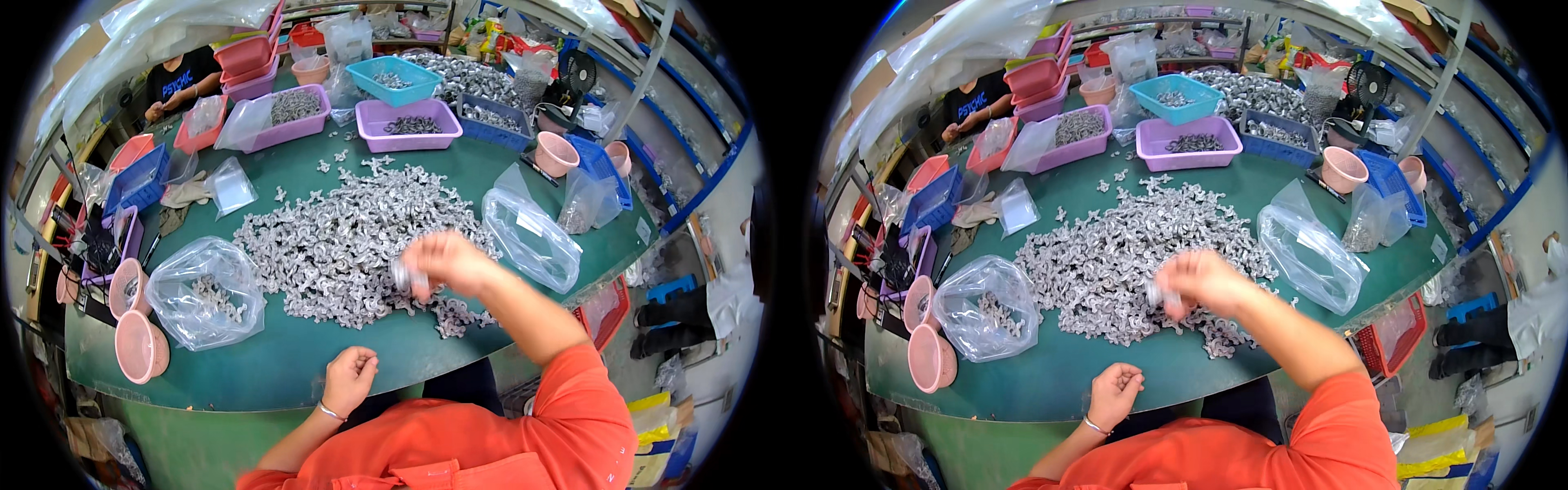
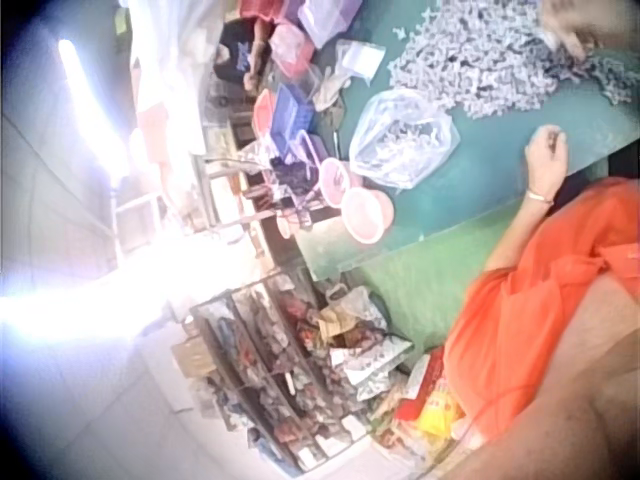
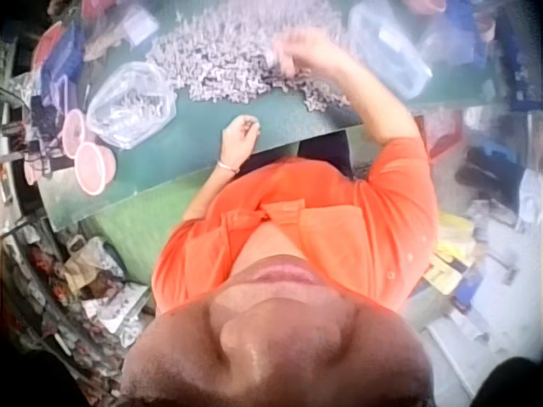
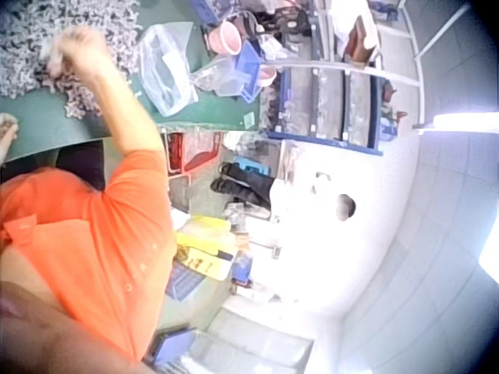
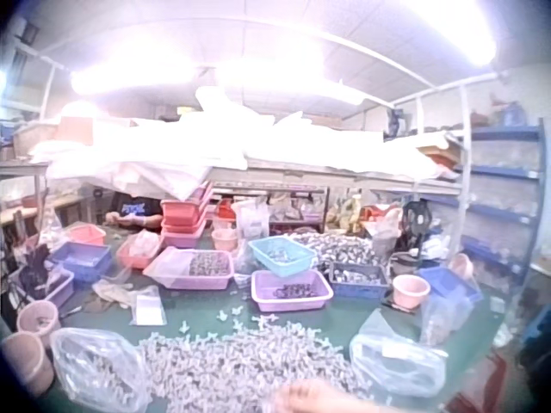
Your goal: The person sorts small, grey, cross-shaped plastic parts on a green table. They pick up handfuls of parts, separate them, and place them into a clear plastic bag. The person also handles a pink plastic basket and a clear plastic bag during the process.
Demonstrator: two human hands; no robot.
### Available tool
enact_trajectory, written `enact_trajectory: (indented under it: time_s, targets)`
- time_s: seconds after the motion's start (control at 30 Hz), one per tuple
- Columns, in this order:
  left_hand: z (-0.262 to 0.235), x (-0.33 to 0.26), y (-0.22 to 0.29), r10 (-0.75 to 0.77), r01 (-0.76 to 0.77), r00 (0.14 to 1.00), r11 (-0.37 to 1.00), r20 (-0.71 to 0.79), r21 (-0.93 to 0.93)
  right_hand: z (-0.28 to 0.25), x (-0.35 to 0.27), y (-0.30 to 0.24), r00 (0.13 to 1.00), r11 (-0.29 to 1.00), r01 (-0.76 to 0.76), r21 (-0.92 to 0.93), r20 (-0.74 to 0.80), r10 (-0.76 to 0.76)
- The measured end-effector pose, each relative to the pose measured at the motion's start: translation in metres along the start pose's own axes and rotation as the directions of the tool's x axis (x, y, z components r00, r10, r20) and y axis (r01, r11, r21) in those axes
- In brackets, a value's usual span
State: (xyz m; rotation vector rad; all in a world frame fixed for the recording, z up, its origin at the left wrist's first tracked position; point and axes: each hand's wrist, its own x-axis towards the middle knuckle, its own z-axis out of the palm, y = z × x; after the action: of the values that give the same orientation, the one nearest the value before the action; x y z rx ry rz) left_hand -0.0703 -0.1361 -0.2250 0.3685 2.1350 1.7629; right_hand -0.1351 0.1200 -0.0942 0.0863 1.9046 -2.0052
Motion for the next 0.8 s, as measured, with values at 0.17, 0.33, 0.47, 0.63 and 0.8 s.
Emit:
enact_trajectory:
  time_s: [0.17, 0.33, 0.47, 0.63, 0.8]
  targets:
    - [0.002, 0.0, 0.002, 0.057, -0.054, 0.995, 0.998, -0.082, 0.041, -0.037, 0.065, -0.06, 0.799, 0.737, 0.585, 0.34, -0.399, -0.451]
    - [0.004, -0.004, -0.001, 0.115, -0.106, 0.985, 0.991, -0.128, 0.078, -0.026, 0.062, -0.038, 0.934, 0.851, 0.353, 0.389, -0.205, -0.294]
    - [0.005, -0.004, -0.004, 0.125, -0.114, 0.985, 0.989, -0.122, 0.096, -0.005, 0.043, -0.011, 0.996, 0.967, -0.014, 0.253, 0.088, -0.009]
    - [0.004, -0.006, -0.001, 0.133, -0.119, 0.983, 0.987, -0.124, 0.111, -0.029, 0.033, -0.013, 0.995, 0.981, -0.099, 0.17, -0.002, 0.1]
    - [0.007, -0.004, -0.001, 0.163, -0.143, 0.98, 0.977, -0.118, 0.158, -0.124, 0.061, -0.054, 0.716, 0.678, 0.635, 0.37, -0.612, -0.336]
